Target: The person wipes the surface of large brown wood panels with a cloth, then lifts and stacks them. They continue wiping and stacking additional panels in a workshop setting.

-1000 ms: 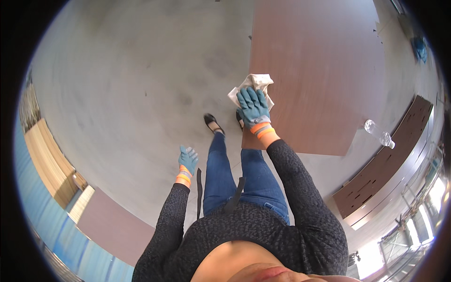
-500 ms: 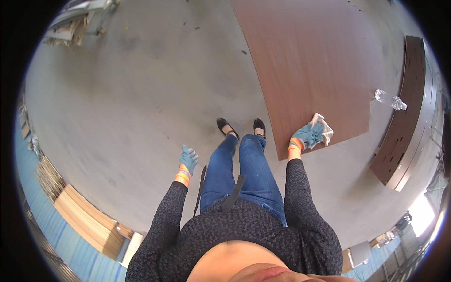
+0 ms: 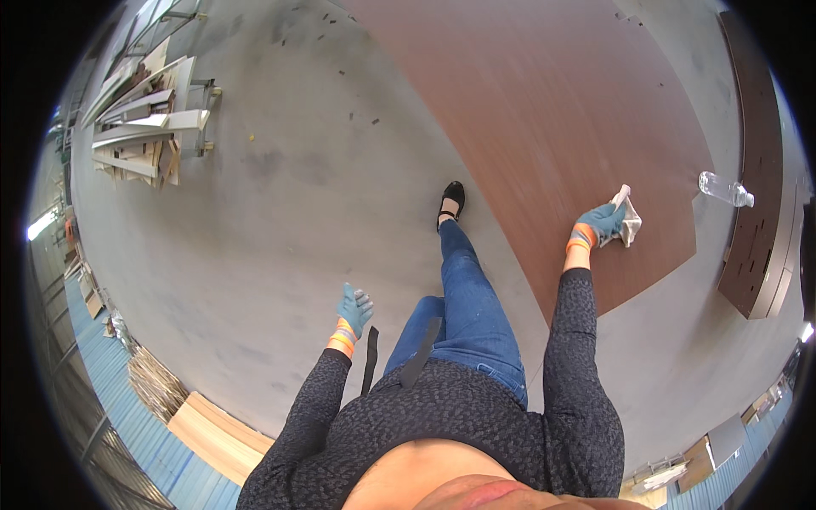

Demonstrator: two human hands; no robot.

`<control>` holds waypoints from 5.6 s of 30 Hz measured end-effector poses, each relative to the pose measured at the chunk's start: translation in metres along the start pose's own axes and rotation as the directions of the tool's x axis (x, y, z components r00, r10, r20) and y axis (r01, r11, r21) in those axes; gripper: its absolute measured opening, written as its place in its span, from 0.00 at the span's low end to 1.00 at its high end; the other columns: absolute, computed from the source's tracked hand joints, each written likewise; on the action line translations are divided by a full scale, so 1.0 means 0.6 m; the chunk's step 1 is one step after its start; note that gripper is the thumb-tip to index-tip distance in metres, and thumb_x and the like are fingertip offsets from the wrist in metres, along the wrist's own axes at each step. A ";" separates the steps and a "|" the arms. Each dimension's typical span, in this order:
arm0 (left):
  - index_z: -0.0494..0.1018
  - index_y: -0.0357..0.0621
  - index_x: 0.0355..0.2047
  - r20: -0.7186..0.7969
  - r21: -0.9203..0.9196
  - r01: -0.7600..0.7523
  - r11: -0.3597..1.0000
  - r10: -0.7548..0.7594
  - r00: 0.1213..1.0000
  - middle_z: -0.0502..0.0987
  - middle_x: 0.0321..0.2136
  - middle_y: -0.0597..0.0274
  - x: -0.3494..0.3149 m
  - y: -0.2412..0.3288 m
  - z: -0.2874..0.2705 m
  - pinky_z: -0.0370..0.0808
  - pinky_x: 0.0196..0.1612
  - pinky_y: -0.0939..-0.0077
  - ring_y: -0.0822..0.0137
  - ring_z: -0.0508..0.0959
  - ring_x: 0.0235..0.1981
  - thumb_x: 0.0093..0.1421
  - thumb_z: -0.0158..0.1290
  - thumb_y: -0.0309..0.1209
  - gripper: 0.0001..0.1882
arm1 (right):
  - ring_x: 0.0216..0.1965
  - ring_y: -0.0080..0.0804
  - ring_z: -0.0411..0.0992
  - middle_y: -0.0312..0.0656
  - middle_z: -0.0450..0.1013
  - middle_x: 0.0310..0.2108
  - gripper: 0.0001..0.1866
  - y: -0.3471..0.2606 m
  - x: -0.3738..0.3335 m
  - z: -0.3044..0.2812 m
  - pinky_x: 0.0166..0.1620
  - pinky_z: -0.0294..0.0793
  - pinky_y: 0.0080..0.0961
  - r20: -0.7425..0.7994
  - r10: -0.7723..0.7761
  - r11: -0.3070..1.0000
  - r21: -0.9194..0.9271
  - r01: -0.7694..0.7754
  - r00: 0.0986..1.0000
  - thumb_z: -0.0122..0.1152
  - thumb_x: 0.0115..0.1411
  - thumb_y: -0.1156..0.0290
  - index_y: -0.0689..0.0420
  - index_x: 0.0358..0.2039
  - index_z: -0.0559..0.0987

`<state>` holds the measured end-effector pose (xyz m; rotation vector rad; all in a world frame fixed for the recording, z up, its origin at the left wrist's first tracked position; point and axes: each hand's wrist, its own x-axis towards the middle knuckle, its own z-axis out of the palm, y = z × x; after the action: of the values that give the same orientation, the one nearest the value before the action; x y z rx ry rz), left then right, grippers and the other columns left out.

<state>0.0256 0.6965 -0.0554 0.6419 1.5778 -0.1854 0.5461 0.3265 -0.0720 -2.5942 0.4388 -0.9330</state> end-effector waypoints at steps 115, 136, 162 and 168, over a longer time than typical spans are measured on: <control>0.76 0.35 0.55 0.666 0.745 -0.648 0.157 -0.233 0.709 0.80 0.38 0.67 -0.111 0.238 0.561 0.75 0.42 0.79 0.76 0.76 0.35 0.70 0.54 0.47 0.26 | 0.49 0.42 0.78 0.45 0.81 0.47 0.16 0.153 -0.385 -0.368 0.56 0.76 0.42 -0.016 0.566 0.814 -0.146 -0.562 0.824 0.59 0.69 0.65 0.58 0.52 0.83; 0.58 0.44 0.73 0.751 0.660 -0.182 0.729 -0.644 0.144 0.67 0.69 0.55 -0.291 0.211 0.696 0.73 0.66 0.59 0.57 0.72 0.65 0.73 0.52 0.52 0.37 | 0.47 0.44 0.81 0.52 0.82 0.46 0.21 -0.143 -0.026 -0.520 0.54 0.80 0.33 0.139 -0.122 0.958 0.274 0.080 0.983 0.70 0.64 0.67 0.71 0.49 0.81; 0.67 0.38 0.64 0.804 0.428 0.067 0.901 -0.413 0.428 0.80 0.50 0.52 -0.268 0.379 0.590 0.83 0.51 0.66 0.58 0.83 0.49 0.69 0.59 0.39 0.29 | 0.48 0.28 0.78 0.41 0.80 0.48 0.28 -0.354 -0.108 -0.334 0.52 0.80 0.27 0.969 -0.077 -0.251 0.211 -0.945 0.236 0.69 0.65 0.58 0.64 0.58 0.78; 0.75 0.42 0.49 0.650 0.290 -0.140 0.947 -0.088 0.755 0.83 0.34 0.50 -0.128 0.444 0.582 0.85 0.31 0.69 0.56 0.85 0.30 0.68 0.60 0.33 0.13 | 0.51 0.33 0.79 0.47 0.78 0.54 0.29 -0.391 -0.143 -0.260 0.55 0.79 0.29 0.980 0.107 0.151 0.149 -0.977 0.166 0.64 0.68 0.63 0.64 0.65 0.72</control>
<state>0.4601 0.7253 0.0418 0.7476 0.8476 -0.5967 0.4204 0.5360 0.0923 -1.2011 0.5894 0.5038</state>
